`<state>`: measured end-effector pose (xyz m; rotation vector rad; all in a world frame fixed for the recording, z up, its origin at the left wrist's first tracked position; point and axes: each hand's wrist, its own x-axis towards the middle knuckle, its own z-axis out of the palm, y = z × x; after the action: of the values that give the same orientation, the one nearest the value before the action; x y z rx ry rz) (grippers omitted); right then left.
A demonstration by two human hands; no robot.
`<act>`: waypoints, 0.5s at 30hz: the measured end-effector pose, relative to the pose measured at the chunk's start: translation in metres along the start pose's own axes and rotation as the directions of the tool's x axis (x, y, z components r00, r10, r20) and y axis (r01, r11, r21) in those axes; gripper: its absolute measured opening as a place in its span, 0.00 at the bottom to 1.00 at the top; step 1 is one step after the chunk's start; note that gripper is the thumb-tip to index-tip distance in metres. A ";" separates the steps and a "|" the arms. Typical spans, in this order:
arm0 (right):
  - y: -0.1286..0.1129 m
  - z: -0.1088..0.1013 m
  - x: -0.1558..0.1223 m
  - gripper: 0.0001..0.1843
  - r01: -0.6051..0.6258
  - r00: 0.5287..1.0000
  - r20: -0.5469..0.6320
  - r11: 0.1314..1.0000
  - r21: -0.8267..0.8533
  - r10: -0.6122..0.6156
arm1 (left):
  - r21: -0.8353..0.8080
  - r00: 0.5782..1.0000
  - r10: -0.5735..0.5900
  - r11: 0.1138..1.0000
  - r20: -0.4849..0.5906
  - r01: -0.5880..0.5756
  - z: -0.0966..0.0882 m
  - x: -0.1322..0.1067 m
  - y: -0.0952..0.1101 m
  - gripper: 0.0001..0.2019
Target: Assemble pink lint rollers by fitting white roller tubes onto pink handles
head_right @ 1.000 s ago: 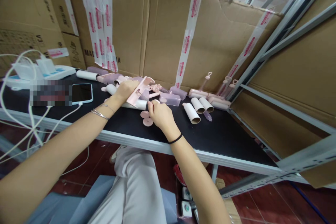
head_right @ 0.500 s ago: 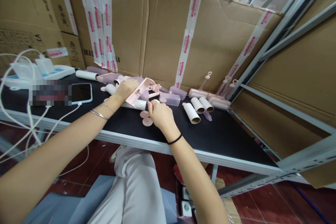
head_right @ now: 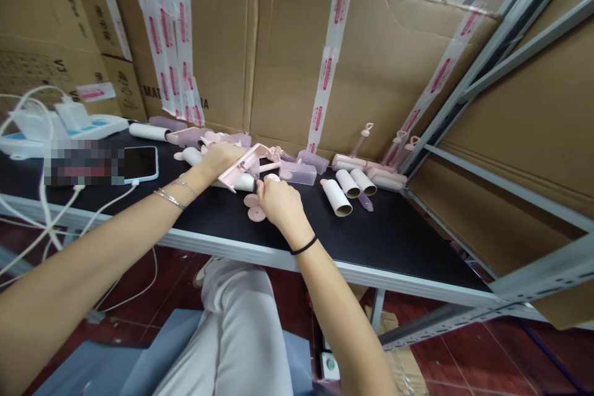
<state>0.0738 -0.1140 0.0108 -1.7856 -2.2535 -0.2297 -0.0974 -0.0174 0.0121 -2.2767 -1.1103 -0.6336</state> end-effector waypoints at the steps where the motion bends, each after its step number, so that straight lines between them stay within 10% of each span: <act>1: -0.002 0.000 0.001 0.24 -0.004 1.000 0.007 1.000 -0.008 0.004 | -0.001 0.999 0.023 1.000 0.048 -0.023 -0.002 0.001 0.003 0.13; 7: 0.000 0.001 0.006 0.24 -0.086 0.996 -0.029 0.996 -0.002 0.086 | 0.083 0.970 -0.152 0.987 0.191 0.138 -0.004 0.010 0.010 0.24; 15: 0.005 0.000 0.003 0.23 -0.024 1.000 -0.013 0.999 0.048 0.025 | 0.141 0.980 -0.173 0.977 0.097 0.158 0.007 0.003 -0.001 0.18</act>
<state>0.0780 -0.1103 0.0111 -1.7812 -2.2075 -0.1814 -0.0949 -0.0103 0.0088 -2.1417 -1.3643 -0.4872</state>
